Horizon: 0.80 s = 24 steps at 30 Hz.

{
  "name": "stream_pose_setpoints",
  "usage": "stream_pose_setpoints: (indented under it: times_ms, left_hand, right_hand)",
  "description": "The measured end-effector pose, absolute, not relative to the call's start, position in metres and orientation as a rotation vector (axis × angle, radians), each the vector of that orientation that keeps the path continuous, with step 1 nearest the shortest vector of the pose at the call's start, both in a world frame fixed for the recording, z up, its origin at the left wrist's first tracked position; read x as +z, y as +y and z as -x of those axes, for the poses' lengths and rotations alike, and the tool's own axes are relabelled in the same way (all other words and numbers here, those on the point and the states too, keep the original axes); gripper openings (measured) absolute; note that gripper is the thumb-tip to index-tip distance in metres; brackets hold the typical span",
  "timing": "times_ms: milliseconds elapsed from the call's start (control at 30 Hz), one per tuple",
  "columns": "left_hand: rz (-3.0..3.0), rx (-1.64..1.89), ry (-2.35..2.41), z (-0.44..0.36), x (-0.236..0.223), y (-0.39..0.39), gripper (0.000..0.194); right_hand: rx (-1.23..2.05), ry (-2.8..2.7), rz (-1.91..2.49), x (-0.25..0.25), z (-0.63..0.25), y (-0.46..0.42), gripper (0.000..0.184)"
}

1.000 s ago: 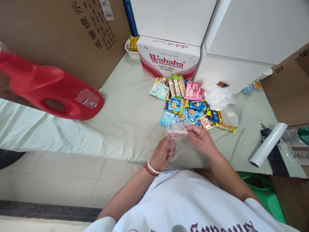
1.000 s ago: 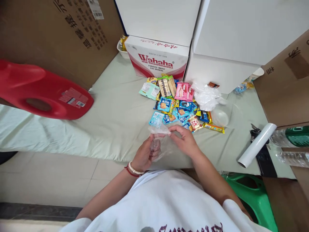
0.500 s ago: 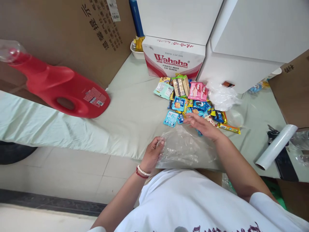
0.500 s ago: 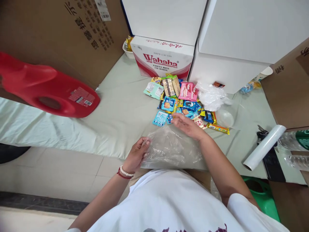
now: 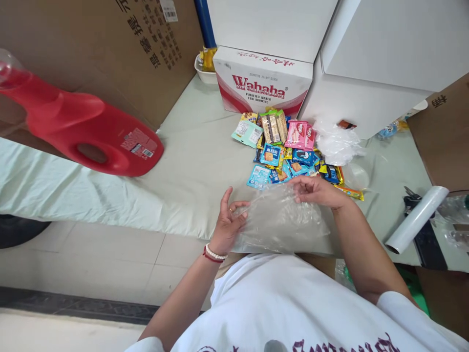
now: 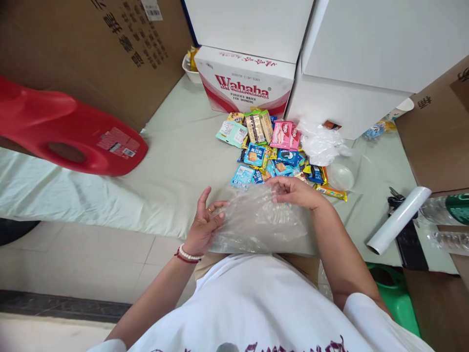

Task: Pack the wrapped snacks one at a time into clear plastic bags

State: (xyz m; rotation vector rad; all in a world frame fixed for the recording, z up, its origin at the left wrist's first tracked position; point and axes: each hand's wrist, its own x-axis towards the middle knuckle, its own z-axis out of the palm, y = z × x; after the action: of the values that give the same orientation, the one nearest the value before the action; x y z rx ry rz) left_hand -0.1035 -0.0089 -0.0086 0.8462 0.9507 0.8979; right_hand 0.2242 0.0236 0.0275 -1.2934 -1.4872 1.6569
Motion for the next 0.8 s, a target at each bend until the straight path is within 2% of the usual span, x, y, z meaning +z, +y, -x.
stream_pose_setpoints:
  times_ms: [133, 233, 400, 467, 567, 700, 800]
  left_hand:
    - [-0.877, 1.065, 1.145, 0.103, -0.021, -0.005, 0.091]
    - [-0.938, 1.117, 1.226, 0.105, -0.030, -0.002, 0.080]
    - [-1.012, 1.172, 1.219, 0.107, -0.037, 0.002, 0.083]
    - [-1.069, 1.109, 1.196, 0.106, -0.037, 0.002, 0.068]
    - [-1.206, 0.870, 1.059, 0.099, -0.035, -0.001, 0.041]
    - [-1.286, 0.741, 0.886, 0.087, -0.034, -0.005, 0.038]
    - [-1.255, 0.794, 0.933, 0.083, -0.036, -0.002, 0.028]
  right_hand:
    - [1.334, -1.410, 1.481, 0.022, -0.219, 0.037, 0.052]
    - [1.338, -1.436, 1.489, 0.014, -0.215, 0.034, 0.050]
    - [1.228, -1.450, 1.607, 0.000, -0.216, 0.019, 0.045]
    - [1.156, -1.417, 1.639, -0.001, -0.222, 0.005, 0.040]
    - [1.160, -1.288, 1.749, 0.005, -0.245, -0.042, 0.041]
    - [1.258, -1.008, 2.099, 0.026, -0.295, -0.159, 0.042]
    - [1.481, -1.092, 2.189, 0.053, -0.323, -0.245, 0.041]
